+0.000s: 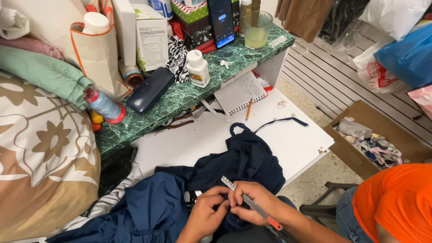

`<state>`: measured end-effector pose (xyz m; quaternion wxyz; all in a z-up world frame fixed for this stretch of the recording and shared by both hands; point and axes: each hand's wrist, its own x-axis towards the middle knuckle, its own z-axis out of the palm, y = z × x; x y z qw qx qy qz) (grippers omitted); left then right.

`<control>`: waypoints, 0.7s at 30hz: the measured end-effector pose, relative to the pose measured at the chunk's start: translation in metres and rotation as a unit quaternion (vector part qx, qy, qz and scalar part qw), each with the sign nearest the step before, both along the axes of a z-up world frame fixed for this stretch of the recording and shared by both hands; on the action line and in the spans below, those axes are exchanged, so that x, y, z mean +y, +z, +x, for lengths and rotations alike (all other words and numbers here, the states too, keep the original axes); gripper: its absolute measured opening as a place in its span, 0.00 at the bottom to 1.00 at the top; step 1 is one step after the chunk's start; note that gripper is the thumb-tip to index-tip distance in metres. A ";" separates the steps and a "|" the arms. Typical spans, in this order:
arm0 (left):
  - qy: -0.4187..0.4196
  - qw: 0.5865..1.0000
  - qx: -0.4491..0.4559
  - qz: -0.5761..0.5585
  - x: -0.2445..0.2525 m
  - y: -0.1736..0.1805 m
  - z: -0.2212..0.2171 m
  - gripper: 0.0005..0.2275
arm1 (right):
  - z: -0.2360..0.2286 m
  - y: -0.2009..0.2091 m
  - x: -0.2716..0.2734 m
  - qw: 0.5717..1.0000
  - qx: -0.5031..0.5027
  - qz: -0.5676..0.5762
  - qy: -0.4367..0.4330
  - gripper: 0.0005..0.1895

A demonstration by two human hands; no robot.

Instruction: Tailoring a blue garment by marking and picking at seams with tools

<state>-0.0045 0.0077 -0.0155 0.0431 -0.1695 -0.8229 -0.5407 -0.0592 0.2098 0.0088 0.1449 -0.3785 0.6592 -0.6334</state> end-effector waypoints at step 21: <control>0.128 0.972 0.010 0.199 0.009 0.057 -0.012 0.13 | -0.064 0.041 0.008 0.959 0.081 -0.089 -0.256 0.19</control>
